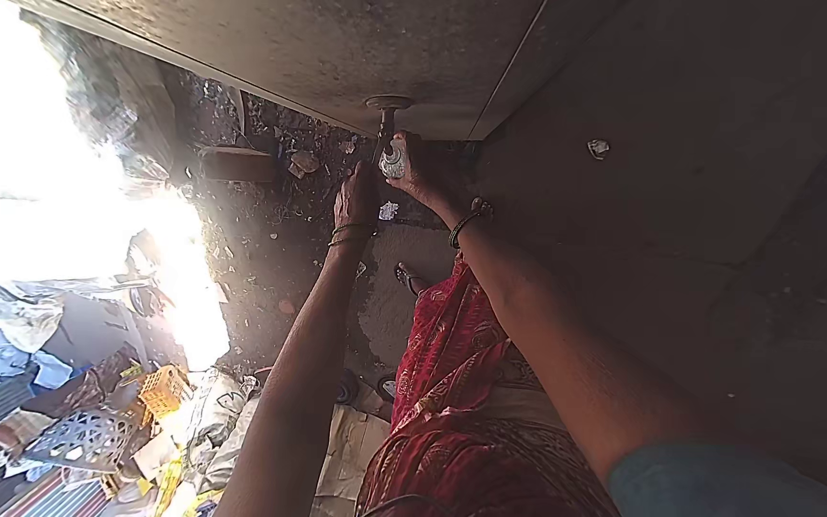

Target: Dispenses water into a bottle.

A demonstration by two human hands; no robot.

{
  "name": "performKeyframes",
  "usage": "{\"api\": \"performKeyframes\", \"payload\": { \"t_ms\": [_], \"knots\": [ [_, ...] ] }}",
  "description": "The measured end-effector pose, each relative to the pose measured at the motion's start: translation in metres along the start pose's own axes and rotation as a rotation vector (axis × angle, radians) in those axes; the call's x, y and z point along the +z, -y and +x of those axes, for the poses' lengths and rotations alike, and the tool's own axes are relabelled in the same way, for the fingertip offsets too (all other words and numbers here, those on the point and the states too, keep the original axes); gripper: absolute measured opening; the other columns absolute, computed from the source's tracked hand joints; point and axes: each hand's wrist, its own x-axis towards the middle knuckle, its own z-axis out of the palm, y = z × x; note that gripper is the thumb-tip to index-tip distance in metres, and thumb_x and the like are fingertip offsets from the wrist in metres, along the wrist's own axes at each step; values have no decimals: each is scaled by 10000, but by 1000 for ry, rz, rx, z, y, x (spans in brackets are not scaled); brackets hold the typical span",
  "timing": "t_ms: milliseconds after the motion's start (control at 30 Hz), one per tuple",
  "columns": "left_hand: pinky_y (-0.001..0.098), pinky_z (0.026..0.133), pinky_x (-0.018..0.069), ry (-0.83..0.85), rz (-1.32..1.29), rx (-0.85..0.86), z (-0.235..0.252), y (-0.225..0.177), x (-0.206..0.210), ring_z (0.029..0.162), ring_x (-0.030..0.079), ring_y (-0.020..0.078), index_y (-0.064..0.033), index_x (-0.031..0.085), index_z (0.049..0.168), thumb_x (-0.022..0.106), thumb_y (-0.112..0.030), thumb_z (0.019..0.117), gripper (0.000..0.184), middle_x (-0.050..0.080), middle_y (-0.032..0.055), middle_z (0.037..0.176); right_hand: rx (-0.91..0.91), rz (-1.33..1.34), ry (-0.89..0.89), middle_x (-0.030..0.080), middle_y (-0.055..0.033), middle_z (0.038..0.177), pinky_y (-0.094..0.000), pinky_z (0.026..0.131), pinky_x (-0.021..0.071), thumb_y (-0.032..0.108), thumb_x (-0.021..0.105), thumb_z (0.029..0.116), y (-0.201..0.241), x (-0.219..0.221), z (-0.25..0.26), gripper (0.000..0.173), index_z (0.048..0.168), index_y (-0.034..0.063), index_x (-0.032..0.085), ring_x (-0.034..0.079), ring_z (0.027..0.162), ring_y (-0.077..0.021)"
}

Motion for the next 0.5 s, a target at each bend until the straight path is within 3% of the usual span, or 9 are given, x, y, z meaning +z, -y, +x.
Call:
{"api": "performKeyframes", "payload": {
  "t_ms": [500],
  "knots": [
    [569, 904, 524, -6, 3, 15, 0, 1, 0, 977, 693, 345, -63, 578, 1323, 398, -315, 1116, 373, 710, 167, 1016, -6, 2, -3, 569, -308, 1348, -500, 1102, 435, 114, 903, 683, 1, -1, -1, 857, 1396, -99, 478, 550, 1286, -436]
  ]
}}
